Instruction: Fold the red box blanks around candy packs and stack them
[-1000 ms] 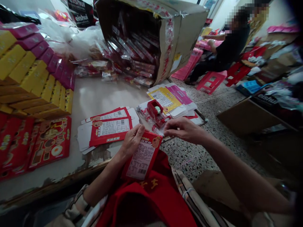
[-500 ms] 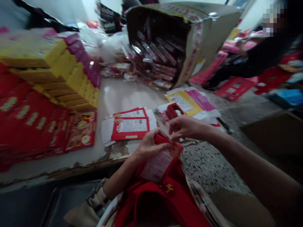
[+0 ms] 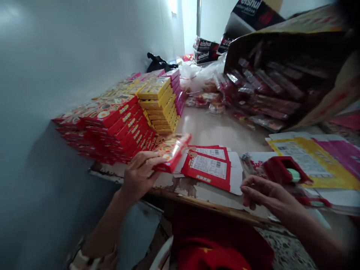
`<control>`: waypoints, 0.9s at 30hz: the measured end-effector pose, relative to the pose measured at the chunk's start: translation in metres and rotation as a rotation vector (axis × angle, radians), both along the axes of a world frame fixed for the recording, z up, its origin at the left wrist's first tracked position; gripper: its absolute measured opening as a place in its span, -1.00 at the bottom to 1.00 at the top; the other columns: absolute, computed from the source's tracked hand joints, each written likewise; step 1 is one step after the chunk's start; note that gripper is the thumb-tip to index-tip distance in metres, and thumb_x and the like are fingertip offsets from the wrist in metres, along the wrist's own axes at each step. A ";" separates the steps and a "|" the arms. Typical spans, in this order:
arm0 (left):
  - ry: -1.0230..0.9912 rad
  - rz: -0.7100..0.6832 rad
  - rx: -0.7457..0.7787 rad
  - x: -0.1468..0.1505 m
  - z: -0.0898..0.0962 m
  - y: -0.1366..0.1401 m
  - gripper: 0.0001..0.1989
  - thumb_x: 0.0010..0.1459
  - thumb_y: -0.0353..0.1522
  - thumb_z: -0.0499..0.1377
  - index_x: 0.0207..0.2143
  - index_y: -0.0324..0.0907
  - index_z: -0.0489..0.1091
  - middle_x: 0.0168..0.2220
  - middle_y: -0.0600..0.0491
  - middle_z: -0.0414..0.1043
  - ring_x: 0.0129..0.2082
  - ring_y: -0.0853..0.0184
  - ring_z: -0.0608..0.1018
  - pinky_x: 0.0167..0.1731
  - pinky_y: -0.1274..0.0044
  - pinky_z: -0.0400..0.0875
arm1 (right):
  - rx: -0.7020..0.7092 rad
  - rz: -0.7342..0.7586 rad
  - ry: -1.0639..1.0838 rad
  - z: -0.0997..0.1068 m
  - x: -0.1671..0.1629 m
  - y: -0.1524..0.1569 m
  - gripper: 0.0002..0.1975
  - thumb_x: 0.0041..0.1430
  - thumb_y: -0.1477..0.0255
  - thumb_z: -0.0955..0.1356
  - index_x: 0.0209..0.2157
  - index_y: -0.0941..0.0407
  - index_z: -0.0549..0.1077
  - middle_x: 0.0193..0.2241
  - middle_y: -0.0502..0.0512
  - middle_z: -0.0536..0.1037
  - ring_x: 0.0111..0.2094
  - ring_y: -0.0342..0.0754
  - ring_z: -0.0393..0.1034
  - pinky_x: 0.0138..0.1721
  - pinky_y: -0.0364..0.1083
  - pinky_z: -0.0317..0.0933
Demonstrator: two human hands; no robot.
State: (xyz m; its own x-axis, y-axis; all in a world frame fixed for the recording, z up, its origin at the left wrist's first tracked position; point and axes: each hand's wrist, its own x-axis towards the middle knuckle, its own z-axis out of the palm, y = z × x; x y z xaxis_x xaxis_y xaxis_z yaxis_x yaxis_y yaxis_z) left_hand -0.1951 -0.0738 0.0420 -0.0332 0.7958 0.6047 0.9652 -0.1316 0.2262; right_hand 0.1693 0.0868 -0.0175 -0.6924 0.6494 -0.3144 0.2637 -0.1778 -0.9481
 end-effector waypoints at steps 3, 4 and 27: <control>0.098 0.264 -0.130 -0.040 -0.064 0.014 -0.69 0.20 -0.48 0.20 -0.04 -0.09 0.59 -0.05 -0.11 0.56 0.02 0.08 0.55 0.11 0.25 0.45 | -0.026 0.052 0.011 -0.023 -0.014 -0.009 -0.51 0.10 -0.07 0.48 -0.32 0.10 0.46 -0.53 0.06 0.56 -0.51 -0.08 0.36 -0.42 -0.08 0.24; 0.102 0.295 -0.161 -0.048 -0.081 0.016 -0.66 0.20 -0.50 0.17 -0.01 -0.10 0.58 -0.04 -0.13 0.55 0.03 0.05 0.53 0.12 0.23 0.43 | -0.040 0.069 0.011 -0.030 -0.016 -0.012 -0.51 0.10 -0.06 0.49 -0.31 0.10 0.47 -0.53 0.05 0.55 -0.50 -0.09 0.36 -0.41 -0.08 0.23; 0.132 -0.575 -0.978 0.083 -0.060 0.223 -0.62 0.08 -0.15 0.39 -0.17 -0.15 0.39 -0.21 0.01 0.52 -0.22 0.19 0.50 -0.20 0.46 0.33 | -0.061 -0.813 0.259 -0.076 -0.034 -0.016 -0.37 -0.17 0.13 0.63 -0.11 0.05 0.41 -0.14 0.17 0.60 -0.06 0.12 0.53 0.08 0.15 0.39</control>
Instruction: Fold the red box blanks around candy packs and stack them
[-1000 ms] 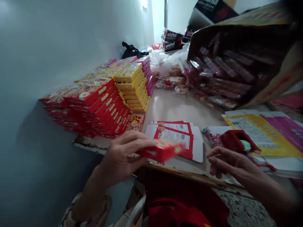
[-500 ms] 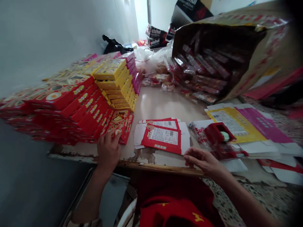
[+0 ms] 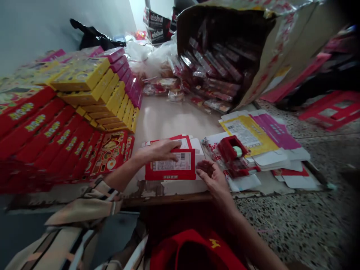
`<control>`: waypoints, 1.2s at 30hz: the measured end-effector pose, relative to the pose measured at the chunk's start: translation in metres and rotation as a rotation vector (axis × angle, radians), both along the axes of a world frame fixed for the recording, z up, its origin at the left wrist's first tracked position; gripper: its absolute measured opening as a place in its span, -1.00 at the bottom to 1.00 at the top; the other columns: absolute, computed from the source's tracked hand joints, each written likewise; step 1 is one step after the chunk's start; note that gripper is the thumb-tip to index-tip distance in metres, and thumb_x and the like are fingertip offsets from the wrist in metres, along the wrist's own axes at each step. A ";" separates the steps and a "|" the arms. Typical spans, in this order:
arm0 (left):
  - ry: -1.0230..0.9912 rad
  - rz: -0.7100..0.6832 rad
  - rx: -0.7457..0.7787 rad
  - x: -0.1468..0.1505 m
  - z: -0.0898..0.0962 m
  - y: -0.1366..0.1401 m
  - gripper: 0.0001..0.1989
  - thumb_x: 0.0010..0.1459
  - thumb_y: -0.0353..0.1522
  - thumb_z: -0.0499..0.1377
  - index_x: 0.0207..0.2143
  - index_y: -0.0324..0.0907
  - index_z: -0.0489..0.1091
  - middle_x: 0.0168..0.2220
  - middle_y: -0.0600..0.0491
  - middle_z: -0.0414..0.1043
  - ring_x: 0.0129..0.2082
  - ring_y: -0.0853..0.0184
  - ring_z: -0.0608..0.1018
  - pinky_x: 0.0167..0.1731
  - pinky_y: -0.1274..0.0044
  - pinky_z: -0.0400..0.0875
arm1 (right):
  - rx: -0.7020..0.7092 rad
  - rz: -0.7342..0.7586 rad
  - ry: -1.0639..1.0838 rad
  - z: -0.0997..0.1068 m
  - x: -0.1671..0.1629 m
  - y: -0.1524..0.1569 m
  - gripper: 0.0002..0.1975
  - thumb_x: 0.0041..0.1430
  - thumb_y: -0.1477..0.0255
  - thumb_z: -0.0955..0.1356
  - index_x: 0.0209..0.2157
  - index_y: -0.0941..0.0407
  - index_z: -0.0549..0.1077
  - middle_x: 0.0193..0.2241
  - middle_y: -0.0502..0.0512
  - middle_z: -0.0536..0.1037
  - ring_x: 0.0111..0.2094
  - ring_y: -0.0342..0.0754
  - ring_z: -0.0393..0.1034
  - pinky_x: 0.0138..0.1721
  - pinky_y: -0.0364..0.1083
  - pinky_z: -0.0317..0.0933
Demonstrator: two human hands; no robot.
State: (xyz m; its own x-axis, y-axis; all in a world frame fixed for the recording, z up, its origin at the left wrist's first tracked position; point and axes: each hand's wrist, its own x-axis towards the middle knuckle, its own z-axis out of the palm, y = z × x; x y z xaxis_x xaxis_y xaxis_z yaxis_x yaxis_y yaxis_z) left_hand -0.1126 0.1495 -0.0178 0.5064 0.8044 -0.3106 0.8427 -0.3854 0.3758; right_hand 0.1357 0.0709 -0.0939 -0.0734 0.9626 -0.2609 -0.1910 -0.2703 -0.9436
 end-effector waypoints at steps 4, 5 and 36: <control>-0.242 -0.155 -0.161 0.005 0.030 -0.023 -0.76 0.24 -0.16 0.27 -0.23 -0.14 0.39 -0.27 0.09 0.48 -0.28 0.31 0.44 -0.27 0.55 0.28 | 0.174 0.014 -0.042 0.012 -0.003 -0.019 -0.38 0.00 0.26 0.59 0.06 0.05 0.37 -0.01 0.22 0.59 0.00 0.12 0.52 0.10 0.14 0.38; -0.285 -0.154 -0.178 0.007 0.032 -0.031 -0.77 0.26 -0.17 0.25 -0.24 -0.14 0.39 -0.29 0.09 0.47 -0.29 0.32 0.43 -0.27 0.56 0.27 | 0.206 0.007 -0.069 0.013 -0.004 -0.025 -0.34 -0.04 0.29 0.61 0.07 0.05 0.37 0.01 0.22 0.59 0.01 0.13 0.52 0.10 0.13 0.38; -0.735 0.810 0.302 0.040 0.025 -0.086 -0.61 0.29 -0.06 0.21 -0.17 -0.22 0.54 -0.31 0.04 0.62 -0.38 0.33 0.55 -0.40 0.57 0.39 | 0.405 0.017 -0.040 0.031 -0.025 -0.025 0.07 -0.02 0.15 0.59 0.41 0.00 0.06 0.25 0.29 0.40 0.16 0.21 0.40 0.10 0.17 0.39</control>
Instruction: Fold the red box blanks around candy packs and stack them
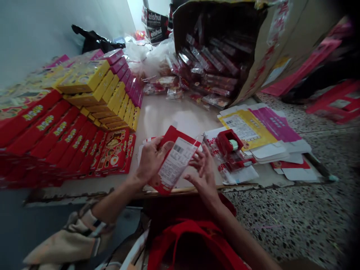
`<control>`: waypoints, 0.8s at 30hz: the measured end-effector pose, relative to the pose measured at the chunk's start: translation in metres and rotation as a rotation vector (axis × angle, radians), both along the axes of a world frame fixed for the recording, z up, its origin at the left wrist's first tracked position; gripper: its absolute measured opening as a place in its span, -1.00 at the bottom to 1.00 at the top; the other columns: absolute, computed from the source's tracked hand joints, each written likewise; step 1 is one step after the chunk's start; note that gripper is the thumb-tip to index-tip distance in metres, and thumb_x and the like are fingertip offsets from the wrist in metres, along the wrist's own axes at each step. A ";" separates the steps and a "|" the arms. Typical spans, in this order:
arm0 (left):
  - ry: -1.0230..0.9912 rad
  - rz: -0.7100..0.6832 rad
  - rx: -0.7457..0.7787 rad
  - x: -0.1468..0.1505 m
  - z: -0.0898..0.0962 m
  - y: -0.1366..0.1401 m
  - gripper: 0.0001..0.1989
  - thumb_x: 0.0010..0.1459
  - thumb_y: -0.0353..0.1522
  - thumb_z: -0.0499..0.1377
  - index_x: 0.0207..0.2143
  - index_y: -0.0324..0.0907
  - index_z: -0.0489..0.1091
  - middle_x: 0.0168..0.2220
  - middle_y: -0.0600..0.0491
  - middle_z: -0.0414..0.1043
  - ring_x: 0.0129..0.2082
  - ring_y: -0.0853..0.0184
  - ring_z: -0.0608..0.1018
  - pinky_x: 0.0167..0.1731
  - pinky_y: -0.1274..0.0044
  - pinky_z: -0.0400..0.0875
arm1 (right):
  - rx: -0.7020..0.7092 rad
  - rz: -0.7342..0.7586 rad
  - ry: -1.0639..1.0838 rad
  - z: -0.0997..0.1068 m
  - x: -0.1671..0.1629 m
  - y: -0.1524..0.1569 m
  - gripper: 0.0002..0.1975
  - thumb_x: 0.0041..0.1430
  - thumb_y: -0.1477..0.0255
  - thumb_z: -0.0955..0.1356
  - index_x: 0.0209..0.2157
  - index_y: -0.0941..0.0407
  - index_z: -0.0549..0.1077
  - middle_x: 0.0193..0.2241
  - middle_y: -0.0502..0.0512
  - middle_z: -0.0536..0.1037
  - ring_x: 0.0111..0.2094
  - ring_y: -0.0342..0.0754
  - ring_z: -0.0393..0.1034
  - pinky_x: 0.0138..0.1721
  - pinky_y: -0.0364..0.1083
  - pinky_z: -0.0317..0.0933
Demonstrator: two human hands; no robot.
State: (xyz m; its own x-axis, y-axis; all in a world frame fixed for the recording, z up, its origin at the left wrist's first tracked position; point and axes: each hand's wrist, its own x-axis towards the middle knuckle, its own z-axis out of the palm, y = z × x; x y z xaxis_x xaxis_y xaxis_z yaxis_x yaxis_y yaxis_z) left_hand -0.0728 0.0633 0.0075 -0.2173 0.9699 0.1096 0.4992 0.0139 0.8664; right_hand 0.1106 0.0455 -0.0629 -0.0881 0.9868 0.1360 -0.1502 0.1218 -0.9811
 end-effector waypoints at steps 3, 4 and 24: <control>-0.335 0.131 0.071 0.012 -0.006 -0.023 -0.63 0.29 -0.07 0.23 -0.12 -0.19 0.49 -0.20 0.00 0.63 -0.32 0.30 0.60 -0.31 0.54 0.49 | -0.073 0.143 0.175 0.021 -0.019 0.006 -0.06 0.18 0.23 0.51 0.44 -0.05 -0.02 0.22 0.21 0.46 0.12 0.12 0.48 0.13 0.11 0.42; -0.397 0.156 0.061 0.013 -0.010 -0.029 -0.63 0.28 -0.07 0.23 -0.11 -0.18 0.48 -0.18 -0.01 0.63 -0.31 0.29 0.62 -0.31 0.53 0.51 | -0.104 0.146 0.172 0.026 -0.022 0.007 -0.14 0.21 0.25 0.48 0.42 -0.05 0.05 0.21 0.19 0.48 0.13 0.11 0.48 0.15 0.10 0.41; -0.808 0.109 -0.126 0.001 -0.075 -0.058 -0.64 0.21 -0.04 0.30 -0.25 -0.15 0.43 -0.17 0.06 0.58 -0.18 0.29 0.62 -0.15 0.50 0.55 | -0.248 0.286 -0.081 -0.012 -0.001 0.013 -0.69 0.42 0.06 0.26 -0.25 0.00 0.39 -0.41 -0.03 0.48 -0.44 -0.05 0.35 -0.42 -0.11 0.27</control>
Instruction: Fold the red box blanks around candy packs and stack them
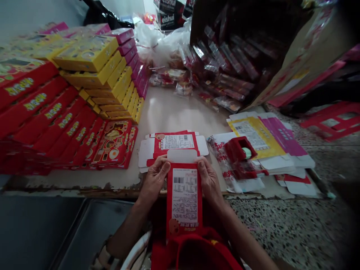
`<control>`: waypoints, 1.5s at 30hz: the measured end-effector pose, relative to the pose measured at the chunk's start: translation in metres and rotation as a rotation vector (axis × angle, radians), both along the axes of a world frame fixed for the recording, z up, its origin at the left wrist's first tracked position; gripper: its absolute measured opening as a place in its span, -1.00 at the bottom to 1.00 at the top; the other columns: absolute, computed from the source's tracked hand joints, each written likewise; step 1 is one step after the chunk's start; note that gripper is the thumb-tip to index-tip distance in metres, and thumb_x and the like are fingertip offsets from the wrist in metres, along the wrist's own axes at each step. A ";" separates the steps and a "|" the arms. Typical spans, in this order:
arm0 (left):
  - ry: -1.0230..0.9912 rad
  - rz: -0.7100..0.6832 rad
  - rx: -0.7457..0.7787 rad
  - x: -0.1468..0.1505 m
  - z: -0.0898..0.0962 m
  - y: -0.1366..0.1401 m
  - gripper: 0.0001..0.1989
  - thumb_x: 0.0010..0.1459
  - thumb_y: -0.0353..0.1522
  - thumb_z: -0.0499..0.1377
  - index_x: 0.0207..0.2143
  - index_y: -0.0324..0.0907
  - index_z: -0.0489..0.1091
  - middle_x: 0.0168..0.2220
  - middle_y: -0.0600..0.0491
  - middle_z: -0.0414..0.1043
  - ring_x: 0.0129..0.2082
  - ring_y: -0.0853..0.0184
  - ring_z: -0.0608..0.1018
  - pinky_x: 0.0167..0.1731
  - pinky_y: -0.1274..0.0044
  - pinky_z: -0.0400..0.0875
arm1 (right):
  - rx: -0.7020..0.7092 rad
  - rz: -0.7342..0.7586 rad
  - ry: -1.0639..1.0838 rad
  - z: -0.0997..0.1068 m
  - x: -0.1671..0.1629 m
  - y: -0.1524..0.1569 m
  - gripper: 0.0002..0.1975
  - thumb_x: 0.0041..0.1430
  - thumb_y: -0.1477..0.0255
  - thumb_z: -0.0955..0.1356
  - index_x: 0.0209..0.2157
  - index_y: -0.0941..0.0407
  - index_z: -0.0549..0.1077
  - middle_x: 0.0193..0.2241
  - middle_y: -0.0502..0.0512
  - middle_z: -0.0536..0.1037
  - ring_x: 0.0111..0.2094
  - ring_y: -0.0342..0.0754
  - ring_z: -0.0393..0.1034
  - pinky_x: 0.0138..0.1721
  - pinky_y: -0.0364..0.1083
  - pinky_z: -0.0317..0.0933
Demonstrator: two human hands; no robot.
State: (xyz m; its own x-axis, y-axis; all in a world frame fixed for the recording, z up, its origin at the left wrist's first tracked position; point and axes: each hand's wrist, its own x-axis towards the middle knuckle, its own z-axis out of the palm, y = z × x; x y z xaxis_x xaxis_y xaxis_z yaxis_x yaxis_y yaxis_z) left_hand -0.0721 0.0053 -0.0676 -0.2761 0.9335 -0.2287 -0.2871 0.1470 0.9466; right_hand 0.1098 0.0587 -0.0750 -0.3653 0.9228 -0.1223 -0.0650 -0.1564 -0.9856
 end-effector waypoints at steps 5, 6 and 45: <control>-0.101 0.117 0.053 0.005 -0.003 0.008 -0.50 0.15 -0.19 0.39 0.10 0.00 0.36 -0.16 0.12 0.57 -0.23 0.32 0.65 -0.15 0.45 0.58 | 0.154 -0.030 -0.170 0.004 -0.005 0.015 -0.76 0.37 0.12 0.33 -0.17 0.00 0.43 -0.35 -0.01 0.50 -0.34 -0.02 0.38 -0.32 -0.09 0.30; -0.073 0.101 0.059 0.004 -0.001 0.008 -0.48 0.17 -0.20 0.38 0.14 0.00 0.35 -0.14 0.10 0.58 -0.22 0.31 0.65 -0.15 0.45 0.59 | 0.154 -0.021 -0.166 0.007 -0.005 0.018 -0.75 0.36 0.15 0.35 -0.06 -0.02 0.42 -0.34 -0.02 0.51 -0.33 -0.02 0.40 -0.30 -0.09 0.32; -0.037 -0.044 0.089 0.024 0.054 0.030 -0.72 0.23 -0.18 0.33 -0.09 -0.03 0.38 -0.32 0.15 0.54 -0.48 0.36 0.58 -0.51 0.57 0.54 | 0.183 -0.247 -0.620 0.093 0.172 0.045 -0.62 0.16 0.06 0.49 -0.20 0.08 0.67 -0.29 0.11 0.68 -0.30 0.00 0.48 -0.23 -0.01 0.33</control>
State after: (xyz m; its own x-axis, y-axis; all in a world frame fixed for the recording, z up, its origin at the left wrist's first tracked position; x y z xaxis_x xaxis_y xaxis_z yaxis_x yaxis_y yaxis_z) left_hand -0.0479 0.0351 -0.0135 -0.2270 0.9617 -0.1534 -0.3174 0.0759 0.9453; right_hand 0.2818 0.1034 0.0178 -0.0545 0.9957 -0.0747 0.5066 -0.0369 -0.8614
